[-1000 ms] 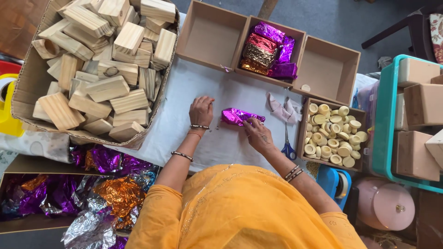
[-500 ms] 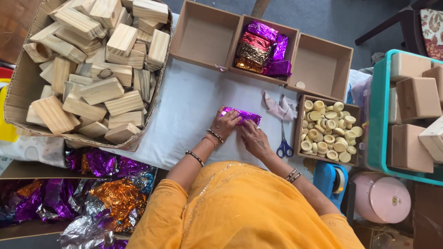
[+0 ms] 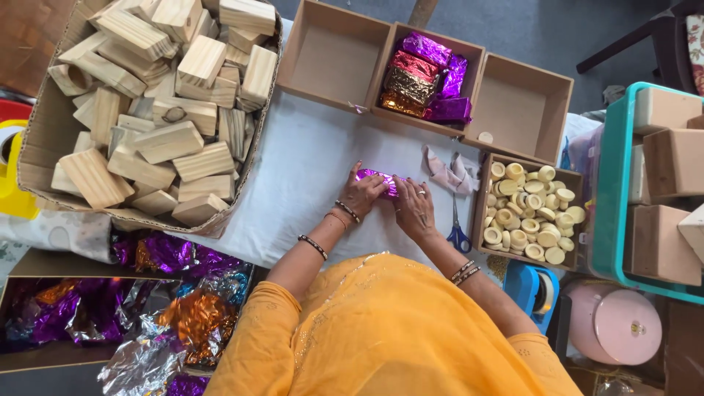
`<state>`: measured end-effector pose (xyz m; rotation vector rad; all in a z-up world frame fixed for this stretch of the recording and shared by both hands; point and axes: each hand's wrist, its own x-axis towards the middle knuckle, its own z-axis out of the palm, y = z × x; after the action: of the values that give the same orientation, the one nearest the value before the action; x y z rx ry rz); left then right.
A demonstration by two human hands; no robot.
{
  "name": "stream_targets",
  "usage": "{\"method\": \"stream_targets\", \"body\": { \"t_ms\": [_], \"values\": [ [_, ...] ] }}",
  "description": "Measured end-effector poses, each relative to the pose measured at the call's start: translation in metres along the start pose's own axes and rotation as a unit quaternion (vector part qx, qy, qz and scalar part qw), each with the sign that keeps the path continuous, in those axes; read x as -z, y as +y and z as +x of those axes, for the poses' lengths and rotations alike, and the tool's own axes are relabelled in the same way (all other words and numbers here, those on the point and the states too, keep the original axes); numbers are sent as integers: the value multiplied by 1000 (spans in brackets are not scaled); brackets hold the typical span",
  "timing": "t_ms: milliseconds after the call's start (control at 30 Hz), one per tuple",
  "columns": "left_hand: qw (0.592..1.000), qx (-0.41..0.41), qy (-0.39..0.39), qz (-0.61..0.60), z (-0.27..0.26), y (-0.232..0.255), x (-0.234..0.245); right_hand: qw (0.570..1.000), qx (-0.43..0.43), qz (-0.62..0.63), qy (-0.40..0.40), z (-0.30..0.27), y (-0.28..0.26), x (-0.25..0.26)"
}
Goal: Wrapping rectangular blocks in foil and decorative paper.
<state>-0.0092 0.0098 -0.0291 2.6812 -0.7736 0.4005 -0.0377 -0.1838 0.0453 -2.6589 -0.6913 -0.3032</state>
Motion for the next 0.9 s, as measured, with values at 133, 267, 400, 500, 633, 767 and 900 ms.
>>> {"method": "stream_targets", "body": {
  "t_ms": [133, 267, 400, 500, 633, 767, 900],
  "values": [
    [999, 15, -24, -46, 11, -8, 10, 997, 16, -65, -40, 2, 10, -3],
    [989, 45, -82, -112, 30, -17, 23, 997, -9, -25, -76, 14, 9, 10],
    [979, 85, -107, -155, 40, -21, 25, 999, 5, -13, -52, 25, 13, 13],
    [985, 80, -71, -132, 35, -24, 9, 998, 9, -20, -52, 29, 17, 11],
    [993, 52, -27, -100, 34, -24, 30, 999, 10, -25, -47, 31, 19, 12],
    [995, 48, -42, -71, 29, -29, 24, 999, 22, -7, -48, 31, 22, 14],
    [994, 47, -71, -65, 30, -27, 25, 999, 14, 2, -50, 30, 22, 23]
  ]
}}
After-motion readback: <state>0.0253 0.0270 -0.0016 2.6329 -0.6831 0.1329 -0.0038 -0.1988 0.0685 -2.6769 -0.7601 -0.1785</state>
